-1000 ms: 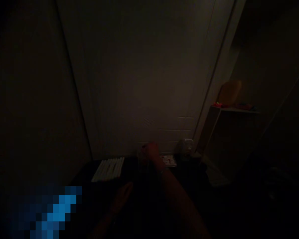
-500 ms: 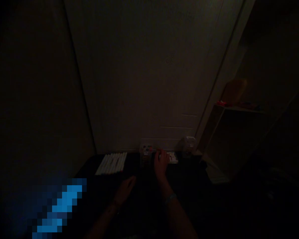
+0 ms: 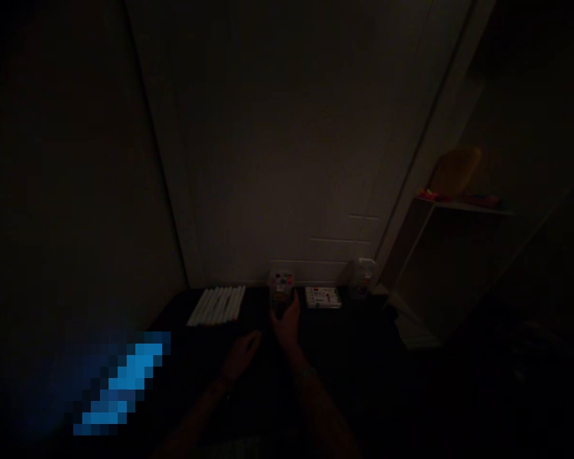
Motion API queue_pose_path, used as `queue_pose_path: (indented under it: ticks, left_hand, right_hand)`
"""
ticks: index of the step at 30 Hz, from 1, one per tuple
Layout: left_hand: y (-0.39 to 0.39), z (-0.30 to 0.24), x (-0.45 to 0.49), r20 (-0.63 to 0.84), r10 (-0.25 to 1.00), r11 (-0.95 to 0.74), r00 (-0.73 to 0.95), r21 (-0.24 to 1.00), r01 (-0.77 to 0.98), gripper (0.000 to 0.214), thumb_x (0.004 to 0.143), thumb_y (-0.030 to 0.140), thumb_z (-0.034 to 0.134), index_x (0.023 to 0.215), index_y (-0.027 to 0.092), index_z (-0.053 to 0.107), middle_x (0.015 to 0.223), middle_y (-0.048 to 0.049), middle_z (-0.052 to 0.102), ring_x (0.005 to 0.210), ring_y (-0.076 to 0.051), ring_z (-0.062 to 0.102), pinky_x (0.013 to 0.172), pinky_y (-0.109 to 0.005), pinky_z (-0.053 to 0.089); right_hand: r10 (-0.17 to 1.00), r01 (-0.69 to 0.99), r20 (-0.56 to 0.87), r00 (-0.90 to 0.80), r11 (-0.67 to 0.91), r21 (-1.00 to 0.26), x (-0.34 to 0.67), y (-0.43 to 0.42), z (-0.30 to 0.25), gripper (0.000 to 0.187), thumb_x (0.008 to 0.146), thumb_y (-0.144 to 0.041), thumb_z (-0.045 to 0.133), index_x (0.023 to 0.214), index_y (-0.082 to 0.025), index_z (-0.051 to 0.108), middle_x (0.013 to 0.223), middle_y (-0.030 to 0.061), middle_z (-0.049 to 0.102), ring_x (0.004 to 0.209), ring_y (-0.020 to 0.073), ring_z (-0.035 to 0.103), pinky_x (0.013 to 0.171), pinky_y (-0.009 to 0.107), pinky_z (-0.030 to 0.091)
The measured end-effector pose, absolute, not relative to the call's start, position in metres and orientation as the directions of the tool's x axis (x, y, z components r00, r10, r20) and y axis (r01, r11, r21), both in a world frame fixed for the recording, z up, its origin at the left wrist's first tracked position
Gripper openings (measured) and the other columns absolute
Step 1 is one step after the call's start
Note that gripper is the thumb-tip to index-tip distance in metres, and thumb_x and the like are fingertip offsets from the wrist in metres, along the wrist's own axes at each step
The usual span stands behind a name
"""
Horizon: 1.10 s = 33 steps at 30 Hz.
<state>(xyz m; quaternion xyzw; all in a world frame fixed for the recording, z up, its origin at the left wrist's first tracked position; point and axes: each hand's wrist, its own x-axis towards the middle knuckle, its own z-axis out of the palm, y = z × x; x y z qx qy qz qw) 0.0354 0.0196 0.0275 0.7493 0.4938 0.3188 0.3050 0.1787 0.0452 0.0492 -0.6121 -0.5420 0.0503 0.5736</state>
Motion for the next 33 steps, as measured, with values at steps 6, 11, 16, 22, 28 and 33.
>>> queue_pose_path:
  ticks: [6, 11, 16, 22, 28, 33]
  left_hand:
    - [0.020, 0.026, 0.036, 0.189, 0.927, -0.348, 0.324, 0.755, 0.556, 0.041, 0.083, 0.041, 0.030, 0.098, 0.018, 0.061, 0.102, -0.0047, 0.064, 0.094, -0.015, 0.057, 0.087, -0.024, 0.039]
    - [0.020, 0.021, 0.035, 0.195, 0.938, -0.326, 0.287, 0.780, 0.534, 0.040, 0.081, 0.041, 0.034, 0.101, 0.019, 0.061, 0.108, -0.0048, 0.061, 0.100, -0.017, 0.055, 0.093, -0.027, 0.037]
    - [0.022, 0.013, 0.032, 0.156, 0.958, -0.263, 0.240, 0.809, 0.525, 0.038, 0.079, 0.041, 0.038, 0.102, 0.019, 0.061, 0.110, -0.0042, 0.061, 0.104, -0.018, 0.053, 0.095, -0.030, 0.036]
    - [0.027, 0.004, 0.029, 0.164, 0.975, -0.220, 0.148, 0.792, 0.570, 0.037, 0.079, 0.039, 0.038, 0.104, 0.019, 0.058, 0.112, -0.0052, 0.059, 0.106, -0.017, 0.052, 0.096, -0.031, 0.036]
    - [0.023, 0.020, 0.026, 0.243, 0.968, -0.224, 0.060, 0.735, 0.640, 0.032, 0.080, 0.037, 0.037, 0.096, 0.021, 0.059, 0.102, -0.0049, 0.063, 0.098, -0.018, 0.054, 0.090, -0.032, 0.039]
    - [0.018, 0.029, 0.025, 0.252, 0.964, -0.243, 0.087, 0.691, 0.681, 0.027, 0.079, 0.037, 0.039, 0.086, 0.024, 0.062, 0.088, -0.0035, 0.065, 0.088, -0.019, 0.056, 0.084, -0.032, 0.041]
  right_hand:
    - [0.761, 0.523, 0.515, 0.394, 0.275, -0.806, 0.176, 0.050, 0.053, 0.081, 0.065, -0.032, 0.060, 0.132, -0.011, 0.020, 0.128, 0.0153, 0.039, 0.117, 0.0229, 0.038, 0.095, 0.034, 0.032]
    - [0.776, 0.500, 0.495, 0.391, 0.272, -0.822, 0.170, 0.044, 0.060, 0.076, 0.068, -0.034, 0.057, 0.132, -0.012, 0.021, 0.126, 0.0139, 0.041, 0.117, 0.0219, 0.038, 0.094, 0.033, 0.034]
    - [0.723, 0.500, 0.449, 0.525, 0.165, -0.850, 0.171, 0.027, 0.041, 0.064, 0.075, -0.033, 0.049, 0.130, -0.012, 0.023, 0.129, 0.0155, 0.036, 0.121, 0.0225, 0.032, 0.097, 0.037, 0.029]
    - [0.836, 0.453, 0.405, 0.371, 0.218, -0.864, 0.180, 0.002, 0.019, 0.021, 0.082, -0.026, 0.039, 0.098, -0.019, 0.051, 0.097, 0.0067, 0.057, 0.090, 0.0162, 0.054, 0.081, 0.028, 0.041]
    - [0.876, 0.568, 0.405, 0.262, 0.199, -0.798, 0.176, -0.007, 0.026, 0.020, 0.083, -0.021, 0.037, 0.087, -0.023, 0.057, 0.086, 0.0017, 0.060, 0.082, 0.0148, 0.055, 0.075, 0.026, 0.040]
    - [0.895, 0.737, 0.432, 0.115, 0.215, -0.641, 0.171, -0.010, 0.030, 0.019, 0.078, -0.015, 0.042, 0.083, -0.025, 0.058, 0.081, -0.0003, 0.061, 0.080, 0.0166, 0.054, 0.075, 0.029, 0.037]
